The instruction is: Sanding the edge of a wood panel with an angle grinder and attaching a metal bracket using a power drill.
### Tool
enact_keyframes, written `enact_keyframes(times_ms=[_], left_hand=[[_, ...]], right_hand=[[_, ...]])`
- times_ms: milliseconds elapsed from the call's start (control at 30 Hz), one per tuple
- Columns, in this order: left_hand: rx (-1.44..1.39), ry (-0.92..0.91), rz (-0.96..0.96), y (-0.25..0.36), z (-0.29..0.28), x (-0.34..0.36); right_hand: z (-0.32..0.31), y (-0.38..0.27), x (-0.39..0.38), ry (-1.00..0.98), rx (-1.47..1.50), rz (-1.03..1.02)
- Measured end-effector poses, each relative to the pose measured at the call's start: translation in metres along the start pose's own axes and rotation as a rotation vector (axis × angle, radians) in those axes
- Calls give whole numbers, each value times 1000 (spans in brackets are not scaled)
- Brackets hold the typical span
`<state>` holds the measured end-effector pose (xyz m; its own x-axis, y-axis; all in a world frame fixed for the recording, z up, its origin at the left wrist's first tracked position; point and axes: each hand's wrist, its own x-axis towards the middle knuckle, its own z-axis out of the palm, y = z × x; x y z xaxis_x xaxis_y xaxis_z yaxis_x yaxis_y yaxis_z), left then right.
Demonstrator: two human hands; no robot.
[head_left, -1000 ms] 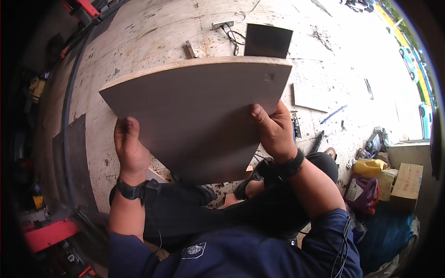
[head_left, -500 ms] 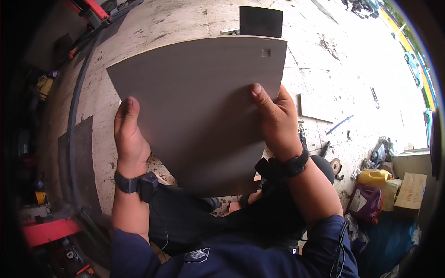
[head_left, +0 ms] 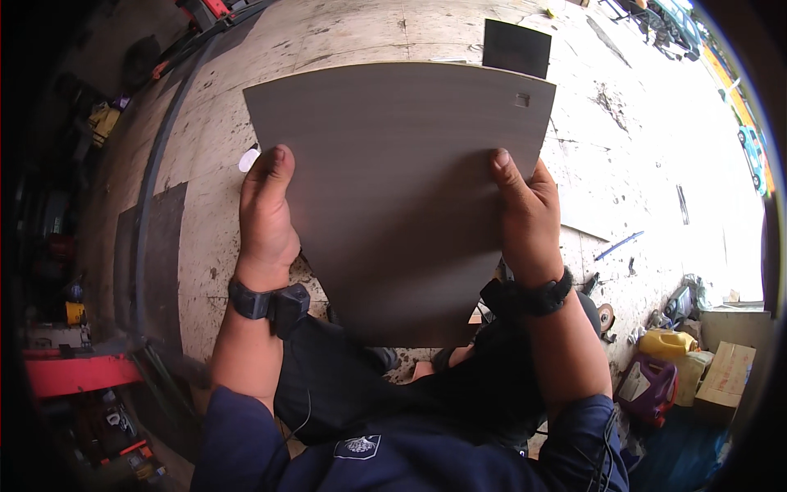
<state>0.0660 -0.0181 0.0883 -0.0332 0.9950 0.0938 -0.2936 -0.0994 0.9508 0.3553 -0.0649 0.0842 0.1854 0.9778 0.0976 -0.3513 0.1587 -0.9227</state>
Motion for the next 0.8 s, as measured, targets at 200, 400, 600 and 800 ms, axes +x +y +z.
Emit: enact_keyframes(times_ms=[200, 400, 600, 800], left_hand=[[-7, 52, 53, -2, -2, -3], [14, -41, 151, -6, -3, -5], [16, -79, 160, -8, -4, -4], [98, -212, 275, -19, -8, -18]], right_hand=[[-3, 5, -3, 4, -15, -8], [-7, 12, -2, 33, -83, -44], [-11, 18, -2, 25, -36, -65], [-41, 41, -6, -71, -132, -158]])
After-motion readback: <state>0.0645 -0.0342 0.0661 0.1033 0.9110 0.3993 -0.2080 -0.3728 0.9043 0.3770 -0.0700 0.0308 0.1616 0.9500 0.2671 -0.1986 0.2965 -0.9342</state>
